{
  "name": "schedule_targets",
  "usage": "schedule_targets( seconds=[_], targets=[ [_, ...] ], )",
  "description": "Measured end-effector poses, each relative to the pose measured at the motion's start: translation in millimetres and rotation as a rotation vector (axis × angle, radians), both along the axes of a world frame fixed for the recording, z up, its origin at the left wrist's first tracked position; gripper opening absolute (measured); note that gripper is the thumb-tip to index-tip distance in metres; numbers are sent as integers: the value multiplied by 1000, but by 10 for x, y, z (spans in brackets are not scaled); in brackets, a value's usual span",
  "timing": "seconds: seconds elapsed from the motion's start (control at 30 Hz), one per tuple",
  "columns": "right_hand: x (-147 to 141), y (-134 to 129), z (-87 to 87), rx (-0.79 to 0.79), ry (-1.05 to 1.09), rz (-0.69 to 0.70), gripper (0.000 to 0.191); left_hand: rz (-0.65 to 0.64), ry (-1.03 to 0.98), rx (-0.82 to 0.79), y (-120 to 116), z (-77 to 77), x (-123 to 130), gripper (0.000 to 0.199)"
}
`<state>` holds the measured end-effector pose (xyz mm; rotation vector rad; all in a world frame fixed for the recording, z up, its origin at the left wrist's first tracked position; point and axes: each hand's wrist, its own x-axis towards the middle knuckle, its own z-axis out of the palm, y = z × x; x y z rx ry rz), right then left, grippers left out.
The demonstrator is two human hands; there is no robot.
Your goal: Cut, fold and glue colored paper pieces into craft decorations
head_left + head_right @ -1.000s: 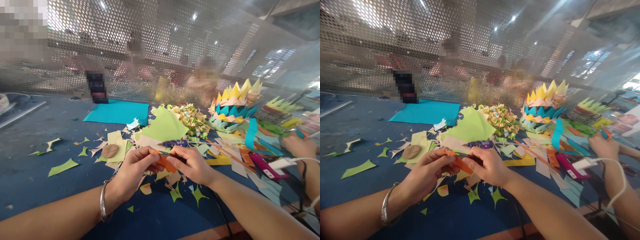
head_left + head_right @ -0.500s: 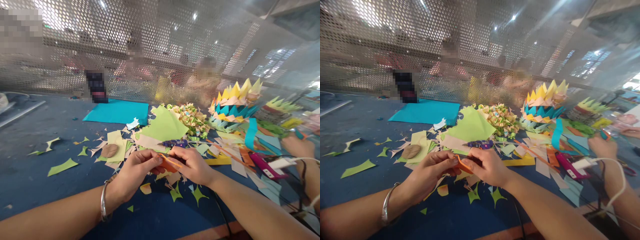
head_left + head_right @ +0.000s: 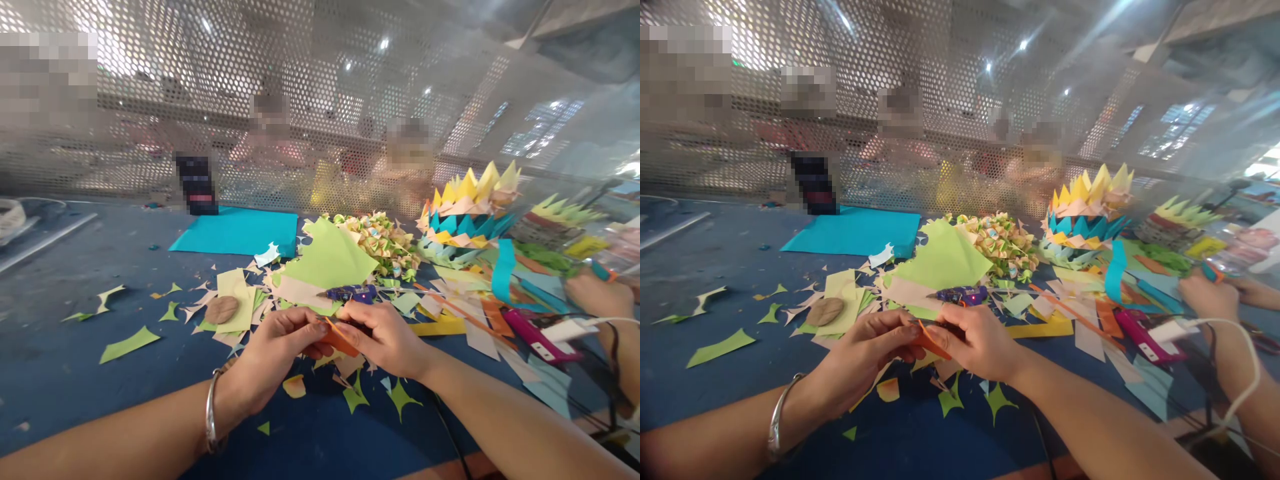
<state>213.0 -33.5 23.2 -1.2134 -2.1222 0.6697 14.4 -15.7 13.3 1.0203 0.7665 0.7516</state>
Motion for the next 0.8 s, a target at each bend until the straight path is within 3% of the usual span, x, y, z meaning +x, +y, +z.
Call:
schedule_targets(
  seconds=[0.27,0.4,0.5,0.6,0.67,0.73,0.8],
  targets=[
    [0,-8,2,22,15,1,34,-58,177,133,44,45,-15,20],
    [1,-16,21,31,41,8,33,-213,505,467,109,149,-96,24],
    [1,-19,27,45,49,16,31,-222,902,781,160,249,-169,27],
    [1,-20,16,67,33,35,28,-164,1203,986,265,336,-275,25],
    [-2,-16,0,78,27,55,25,-93,1300,1020,407,393,-389,27],
    [-8,-8,-18,80,26,72,26,24,1360,1006,624,455,-543,25],
    [-14,2,-34,76,26,78,27,224,1420,1052,903,519,-728,26]
  ],
)
